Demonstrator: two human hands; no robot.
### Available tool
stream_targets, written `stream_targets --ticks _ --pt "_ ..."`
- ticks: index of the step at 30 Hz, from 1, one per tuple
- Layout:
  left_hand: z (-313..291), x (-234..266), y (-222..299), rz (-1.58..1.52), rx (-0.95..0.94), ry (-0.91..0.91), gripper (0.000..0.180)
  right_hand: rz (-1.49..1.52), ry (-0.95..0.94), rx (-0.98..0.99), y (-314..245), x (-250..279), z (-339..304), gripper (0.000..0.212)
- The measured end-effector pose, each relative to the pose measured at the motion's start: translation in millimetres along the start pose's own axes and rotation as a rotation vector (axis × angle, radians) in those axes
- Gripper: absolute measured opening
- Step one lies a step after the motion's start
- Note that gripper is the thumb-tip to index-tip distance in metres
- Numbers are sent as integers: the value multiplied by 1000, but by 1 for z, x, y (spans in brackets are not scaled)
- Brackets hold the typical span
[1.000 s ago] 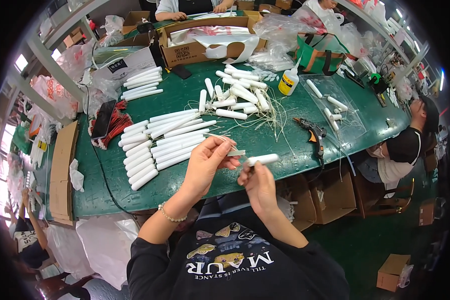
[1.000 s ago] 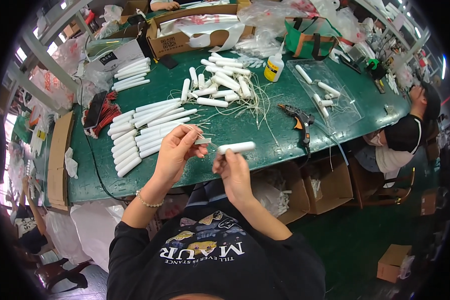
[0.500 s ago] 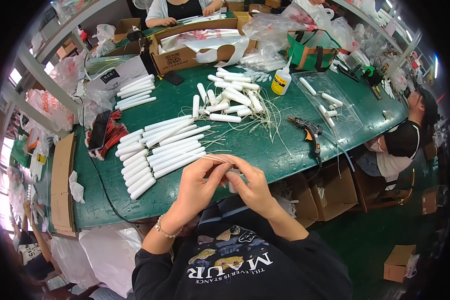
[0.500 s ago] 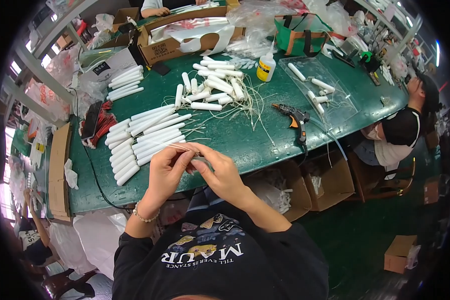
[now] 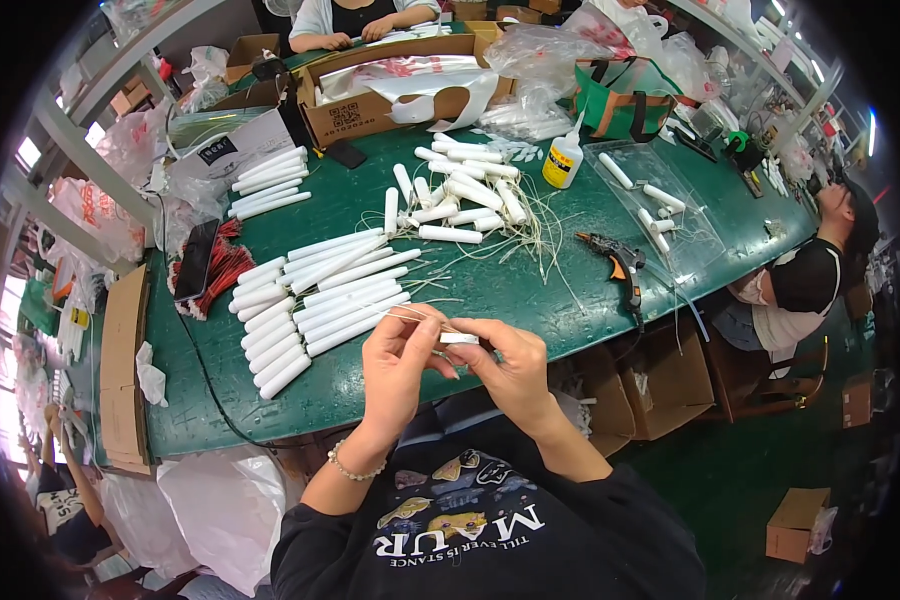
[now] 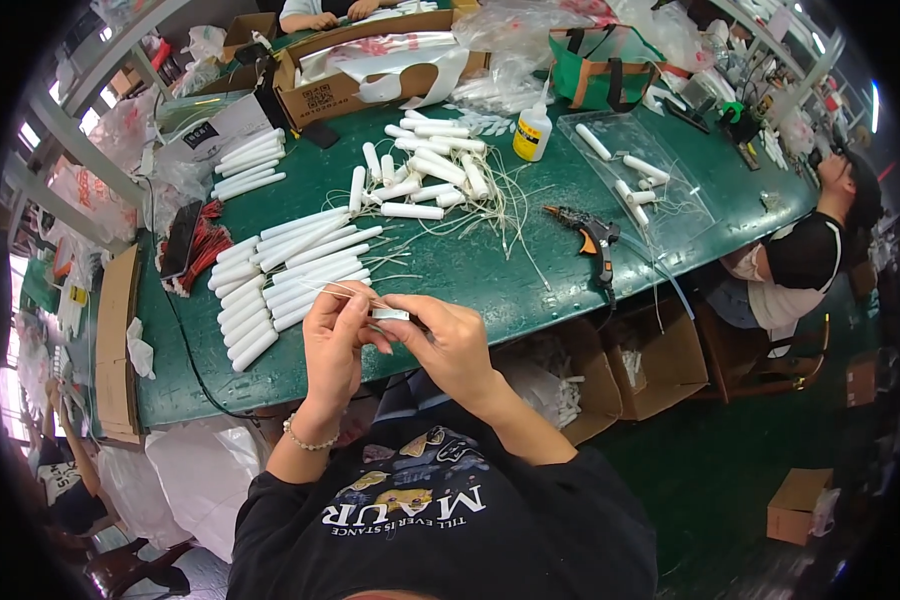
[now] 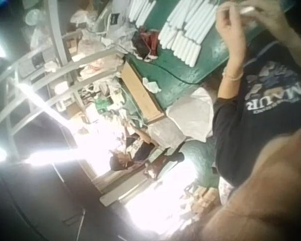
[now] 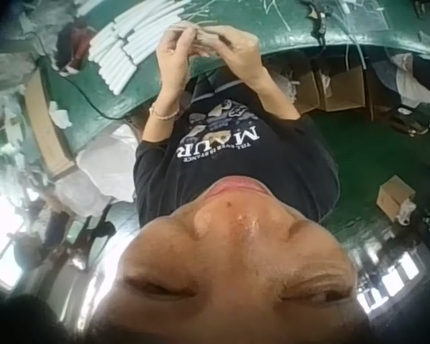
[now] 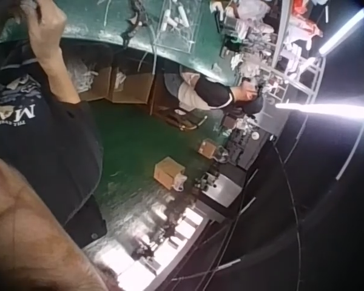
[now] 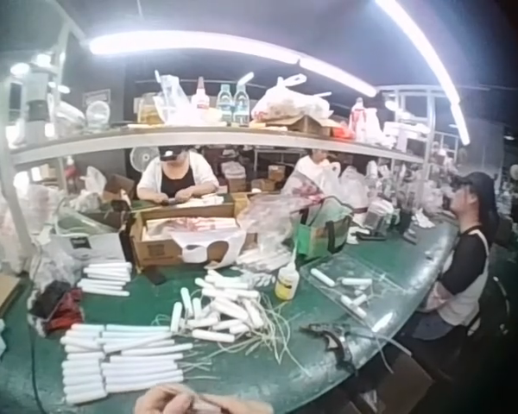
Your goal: Threading wires and components through white plastic tubes on a factory assembly line.
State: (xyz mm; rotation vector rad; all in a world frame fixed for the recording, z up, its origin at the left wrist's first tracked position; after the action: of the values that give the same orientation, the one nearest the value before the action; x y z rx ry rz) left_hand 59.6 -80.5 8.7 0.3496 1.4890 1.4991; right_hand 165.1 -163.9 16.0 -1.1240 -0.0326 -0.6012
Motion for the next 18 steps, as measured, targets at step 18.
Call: stream_targets --ticks 18 --pt "-5 16 -8 -60 76 121 17 364 -6 -176 19 -8 -2 16"
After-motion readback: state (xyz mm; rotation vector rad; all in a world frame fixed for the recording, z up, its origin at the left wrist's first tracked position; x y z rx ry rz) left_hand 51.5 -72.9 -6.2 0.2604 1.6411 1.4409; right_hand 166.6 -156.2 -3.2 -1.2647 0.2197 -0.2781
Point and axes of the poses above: each hand's wrist, its own z-axis towards the middle knuckle, its own x-axis out of the back of the hand, y = z × x, the point moved 5 cm from there along z, towards the middle knuckle, and after that the axes turned 11 degrees about -y, right-handed, at the moved point
